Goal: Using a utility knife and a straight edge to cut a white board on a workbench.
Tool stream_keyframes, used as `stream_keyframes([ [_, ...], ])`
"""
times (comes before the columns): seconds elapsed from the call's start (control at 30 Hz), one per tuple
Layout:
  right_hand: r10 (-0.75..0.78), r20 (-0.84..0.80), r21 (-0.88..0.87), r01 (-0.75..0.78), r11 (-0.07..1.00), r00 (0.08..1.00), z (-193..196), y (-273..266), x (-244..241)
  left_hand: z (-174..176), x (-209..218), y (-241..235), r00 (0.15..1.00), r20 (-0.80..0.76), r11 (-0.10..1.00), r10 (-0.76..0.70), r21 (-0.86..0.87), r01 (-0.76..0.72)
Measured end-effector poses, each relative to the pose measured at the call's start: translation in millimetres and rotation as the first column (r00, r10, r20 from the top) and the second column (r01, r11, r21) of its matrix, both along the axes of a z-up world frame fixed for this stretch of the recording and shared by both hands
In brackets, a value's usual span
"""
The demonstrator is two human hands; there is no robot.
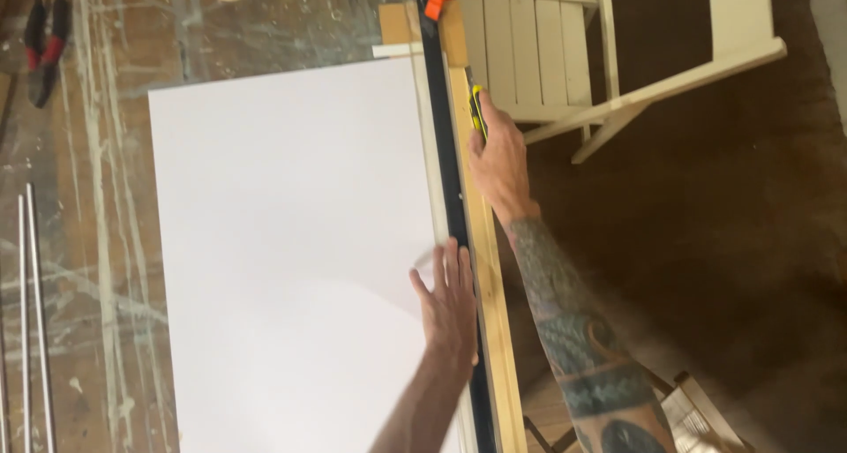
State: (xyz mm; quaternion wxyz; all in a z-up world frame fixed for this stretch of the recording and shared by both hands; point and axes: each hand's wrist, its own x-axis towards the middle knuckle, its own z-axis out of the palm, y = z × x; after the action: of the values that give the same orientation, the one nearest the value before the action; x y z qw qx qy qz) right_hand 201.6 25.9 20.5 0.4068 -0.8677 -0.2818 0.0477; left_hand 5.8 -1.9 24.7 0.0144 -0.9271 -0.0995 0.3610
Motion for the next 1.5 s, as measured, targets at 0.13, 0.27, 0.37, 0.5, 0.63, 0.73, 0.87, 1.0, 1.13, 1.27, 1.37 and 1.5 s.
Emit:
stream_keyframes([
  [0.13, 0.000, 0.000, -0.094, 0.000, 0.996, 1.000, -44.3, 34.6, 49.1, -29.2, -2.5, -6.2, 1.000, 0.027, 0.992, -0.001, 0.123, -0.002],
  [0.27, 0.031, -0.006, -0.106, -0.031, 0.994, 1.000, -58.4, 49.4, 59.1, -26.9, 1.0, -2.6, 1.000, -0.013, 0.999, 0.003, 0.053, -0.002],
  [0.37, 0.023, -0.029, -0.115, -0.026, 0.993, 0.999, -60.6, 55.5, 60.6, -35.5, 0.7, -5.5, 1.000, -0.015, 0.999, 0.027, 0.037, -0.026],
  [0.5, 0.020, -0.017, -0.156, -0.023, 0.988, 1.000, -58.8, 58.4, 61.8, -50.5, -1.6, -11.2, 0.998, 0.039, 0.996, 0.050, 0.068, -0.052],
  [0.63, 0.029, -0.007, -0.207, -0.029, 0.978, 1.000, -57.0, 60.2, 63.7, -55.9, -1.9, -12.1, 0.996, 0.043, 0.997, 0.074, 0.030, -0.075],
  [0.73, 0.026, -0.006, -0.206, -0.026, 0.978, 1.000, -57.2, 62.3, 65.3, -53.0, -2.2, -10.2, 0.996, 0.068, 0.997, 0.061, 0.037, -0.063],
  [0.87, 0.054, 0.027, -0.253, -0.045, 0.966, 0.998, -54.0, 63.9, 63.2, -50.8, -2.1, -9.6, 0.998, 0.044, 0.998, 0.055, 0.042, -0.057],
  [1.0, 0.065, 0.024, -0.313, -0.054, 0.948, 0.998, -49.2, 64.4, 60.3, -48.4, -1.9, -8.6, 0.997, 0.063, 0.997, 0.054, 0.056, -0.058],
  [1.13, 0.109, 0.082, -0.304, -0.079, 0.949, 0.991, -54.7, 56.9, 59.8, -41.6, -1.1, -6.6, 0.999, 0.014, 0.998, 0.031, 0.052, -0.032],
  [1.27, 0.117, 0.072, -0.301, -0.090, 0.949, 0.990, -51.3, 55.4, 52.4, -38.2, -2.3, -4.4, 1.000, 0.011, 0.999, 0.021, 0.045, -0.022],
  [1.37, 0.119, 0.070, -0.315, -0.091, 0.945, 0.990, -51.2, 55.4, 52.0, -36.0, -0.9, -3.7, 1.000, -0.012, 0.999, 0.020, 0.031, -0.020],
  [1.5, 0.110, 0.030, -0.300, -0.095, 0.949, 0.994, -50.4, 52.8, 49.3, -35.6, 0.0, -3.8, 0.999, -0.008, 0.999, 0.032, 0.033, -0.031],
])
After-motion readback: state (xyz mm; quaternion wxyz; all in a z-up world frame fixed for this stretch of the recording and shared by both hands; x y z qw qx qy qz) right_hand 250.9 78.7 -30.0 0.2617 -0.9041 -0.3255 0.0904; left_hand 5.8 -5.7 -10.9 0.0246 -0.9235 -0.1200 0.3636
